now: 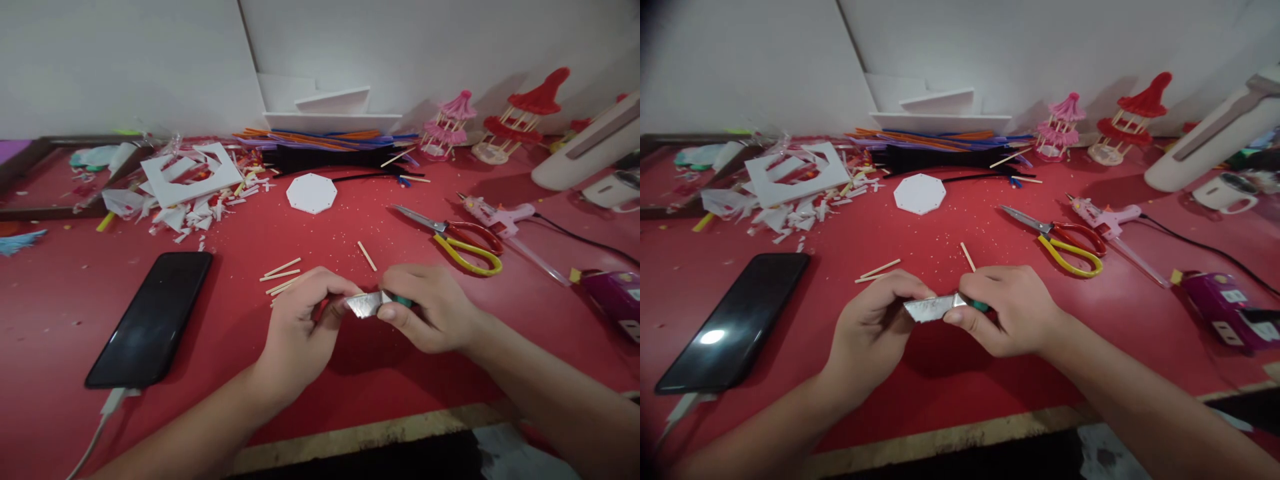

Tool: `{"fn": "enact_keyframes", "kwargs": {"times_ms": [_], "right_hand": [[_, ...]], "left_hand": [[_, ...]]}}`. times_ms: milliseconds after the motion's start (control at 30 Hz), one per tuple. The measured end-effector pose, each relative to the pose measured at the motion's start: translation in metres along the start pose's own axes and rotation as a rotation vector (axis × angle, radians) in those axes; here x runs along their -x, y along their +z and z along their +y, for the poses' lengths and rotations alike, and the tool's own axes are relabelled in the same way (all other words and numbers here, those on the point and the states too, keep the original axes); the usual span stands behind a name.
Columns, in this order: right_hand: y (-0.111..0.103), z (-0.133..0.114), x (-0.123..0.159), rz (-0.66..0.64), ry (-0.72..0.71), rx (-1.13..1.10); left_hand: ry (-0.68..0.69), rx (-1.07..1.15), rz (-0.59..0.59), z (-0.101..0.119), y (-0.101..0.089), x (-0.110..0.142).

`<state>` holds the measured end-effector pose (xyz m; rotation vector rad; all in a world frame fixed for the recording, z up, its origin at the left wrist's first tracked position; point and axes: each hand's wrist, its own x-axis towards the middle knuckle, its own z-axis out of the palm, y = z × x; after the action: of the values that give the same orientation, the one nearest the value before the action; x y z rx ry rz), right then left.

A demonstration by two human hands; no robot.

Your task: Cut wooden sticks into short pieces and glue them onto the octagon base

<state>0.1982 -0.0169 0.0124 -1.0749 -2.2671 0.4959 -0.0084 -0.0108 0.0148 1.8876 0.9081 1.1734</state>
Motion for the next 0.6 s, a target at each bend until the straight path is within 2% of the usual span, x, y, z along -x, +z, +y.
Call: {"fn": "enact_keyframes", "kwargs": {"times_ms": [67, 167, 233, 333, 467, 600], "right_hand": [[-0.004, 0.004, -0.001, 0.047, 0.058, 0.05], [-0.014, 0.012, -0.003, 0.217, 0.211, 0.139], [-0.018, 0.012, -0.003, 0.331, 0.253, 0.154], [-0.015, 0.005, -0.003, 0.32, 0.117, 0.129], [-0.002, -0.003, -0.001, 0.287, -0.121, 0.159], [0.005, -0.001, 0.001, 0.176, -0.206, 0.162]], "left_hand": [[0.018, 0.012, -0.012, 0.002, 0.0, 0.001], [0.046, 0.067, -0.067, 0.006, 0.002, 0.003], [-0.011, 0.078, -0.051, 0.005, 0.003, 0.002], [-0.168, 0.118, -0.006, 0.001, 0.005, -0.001], [-0.34, 0.409, -0.065, -0.001, 0.009, -0.002], [-0.478, 0.65, -0.119, 0.004, 0.013, -0.001]]}}
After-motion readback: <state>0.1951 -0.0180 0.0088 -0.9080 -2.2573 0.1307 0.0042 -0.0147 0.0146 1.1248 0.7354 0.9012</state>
